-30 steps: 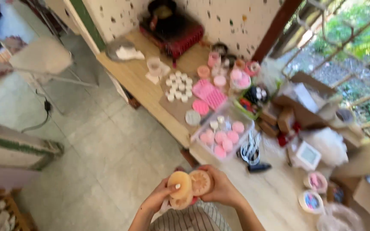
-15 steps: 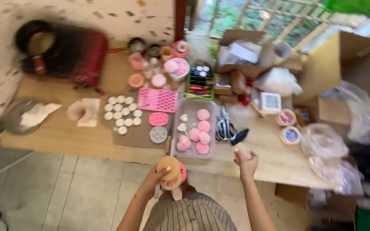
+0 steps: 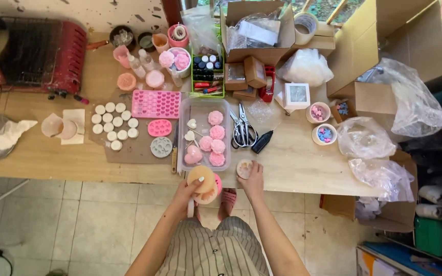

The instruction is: Gather candle molds and prepare a container for pouring wax.

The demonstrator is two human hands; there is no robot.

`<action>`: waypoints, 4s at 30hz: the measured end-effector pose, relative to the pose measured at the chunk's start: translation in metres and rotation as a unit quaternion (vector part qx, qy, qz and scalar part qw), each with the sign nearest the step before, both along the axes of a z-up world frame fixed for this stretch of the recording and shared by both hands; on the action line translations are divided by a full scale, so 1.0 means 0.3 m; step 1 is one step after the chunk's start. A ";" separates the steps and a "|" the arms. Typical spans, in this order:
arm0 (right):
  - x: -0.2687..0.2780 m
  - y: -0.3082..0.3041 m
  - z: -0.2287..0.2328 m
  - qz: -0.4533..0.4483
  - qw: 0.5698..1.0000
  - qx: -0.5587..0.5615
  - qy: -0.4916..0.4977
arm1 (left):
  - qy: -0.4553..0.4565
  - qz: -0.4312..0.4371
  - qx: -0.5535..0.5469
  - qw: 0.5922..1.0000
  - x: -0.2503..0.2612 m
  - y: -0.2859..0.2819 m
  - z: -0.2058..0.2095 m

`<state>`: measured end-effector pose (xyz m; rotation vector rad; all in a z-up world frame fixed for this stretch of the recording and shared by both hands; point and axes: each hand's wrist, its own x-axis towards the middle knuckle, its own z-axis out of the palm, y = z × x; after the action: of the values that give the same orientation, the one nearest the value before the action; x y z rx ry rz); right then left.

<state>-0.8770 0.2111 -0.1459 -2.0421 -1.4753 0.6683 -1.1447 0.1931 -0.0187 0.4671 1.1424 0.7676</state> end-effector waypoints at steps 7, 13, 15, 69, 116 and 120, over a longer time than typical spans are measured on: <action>0.116 0.051 -0.015 0.065 0.996 0.017 0.065 | 0.063 0.002 0.000 0.998 0.112 0.001 0.005; 0.107 0.030 0.653 0.208 0.916 -0.079 0.333 | 0.038 -0.172 0.007 0.984 0.196 0.070 -0.003; 0.069 0.007 0.718 0.477 0.851 0.053 0.214 | 0.017 -0.293 0.043 0.955 0.217 0.083 -0.003; 0.200 -0.047 0.131 0.042 0.999 0.008 -0.030 | 0.087 -0.180 0.168 0.965 0.218 0.102 -0.081; 0.068 -0.230 0.225 0.267 0.859 -0.309 0.310 | -0.060 0.452 -0.022 0.890 -0.505 0.165 -0.827; 0.320 -0.550 0.020 0.208 0.802 -0.377 0.415 | -0.001 0.583 -0.014 0.813 -0.610 0.319 -0.783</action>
<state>-0.7811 0.0460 -0.1399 -1.4435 -1.1555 2.2803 -1.3276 0.2888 -0.2537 -0.3565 1.3938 1.7998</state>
